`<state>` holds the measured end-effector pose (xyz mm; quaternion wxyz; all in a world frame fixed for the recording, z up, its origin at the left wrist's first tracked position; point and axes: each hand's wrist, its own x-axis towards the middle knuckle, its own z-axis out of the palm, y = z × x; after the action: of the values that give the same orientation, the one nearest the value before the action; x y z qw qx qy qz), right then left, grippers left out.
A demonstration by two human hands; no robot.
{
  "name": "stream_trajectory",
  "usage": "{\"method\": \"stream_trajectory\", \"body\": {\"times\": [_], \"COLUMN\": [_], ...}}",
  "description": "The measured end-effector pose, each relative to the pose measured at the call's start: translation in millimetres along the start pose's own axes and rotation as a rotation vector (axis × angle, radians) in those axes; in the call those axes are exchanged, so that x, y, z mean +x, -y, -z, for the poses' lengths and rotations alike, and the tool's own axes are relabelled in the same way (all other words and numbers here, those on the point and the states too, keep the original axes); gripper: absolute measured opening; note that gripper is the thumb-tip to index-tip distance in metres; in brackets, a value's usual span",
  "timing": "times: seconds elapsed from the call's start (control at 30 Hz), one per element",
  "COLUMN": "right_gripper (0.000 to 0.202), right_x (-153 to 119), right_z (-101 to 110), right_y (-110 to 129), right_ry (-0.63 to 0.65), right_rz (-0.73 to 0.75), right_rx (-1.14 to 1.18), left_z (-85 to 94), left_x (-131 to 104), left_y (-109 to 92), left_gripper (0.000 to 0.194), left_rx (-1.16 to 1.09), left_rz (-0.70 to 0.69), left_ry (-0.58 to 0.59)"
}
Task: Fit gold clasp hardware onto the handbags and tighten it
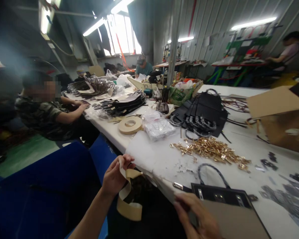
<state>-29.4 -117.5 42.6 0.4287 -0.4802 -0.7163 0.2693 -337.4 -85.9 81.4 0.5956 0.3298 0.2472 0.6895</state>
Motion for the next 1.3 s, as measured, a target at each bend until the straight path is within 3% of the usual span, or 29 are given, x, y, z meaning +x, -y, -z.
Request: {"method": "stream_trajectory", "body": {"times": [0.13,0.3,0.4,0.6,0.77,0.9,1.0,1.07,1.3], "right_gripper": [0.044,0.035,0.026,0.035,0.032,0.018,0.001,0.013,0.021], "right_x": [23,36,27,-6,-39,-66,-77,-77,-45], "right_z": [-30,-47,-53,-73,-91,-100,-91,-74,25], "right_y": [62,81,77,51,23,7,1,2,22], "right_ry": [0.172,0.279,0.330,0.329,0.434,0.467,0.425,0.345,-0.095], "right_rz": [0.005,-0.146,-0.263,-0.404,-0.493,-0.461,-0.350,-0.293,-0.205], "right_rx": [0.235,0.517,0.588,0.675,0.639,0.441,0.242,0.170,0.008], "left_z": [-31.7,-48.5,-51.3,-50.4,-51.8,-60.0,-67.5,-72.3,-95.0], "left_x": [-10,-12,-10,-7,-5,-5,-6,-9,-20], "left_y": [24,35,30,22,24,32,38,42,50], "left_gripper": [0.022,0.018,0.024,0.048,0.042,0.034,0.030,0.032,0.037], "left_rx": [-0.132,-0.084,-0.039,0.066,-0.031,0.157,0.435,0.575,0.972], "left_rz": [0.061,0.057,0.077,0.104,0.177,0.245,0.361,0.405,0.259], "left_ry": [0.079,0.192,0.200,0.031,0.021,0.097,0.197,0.270,0.509]}}
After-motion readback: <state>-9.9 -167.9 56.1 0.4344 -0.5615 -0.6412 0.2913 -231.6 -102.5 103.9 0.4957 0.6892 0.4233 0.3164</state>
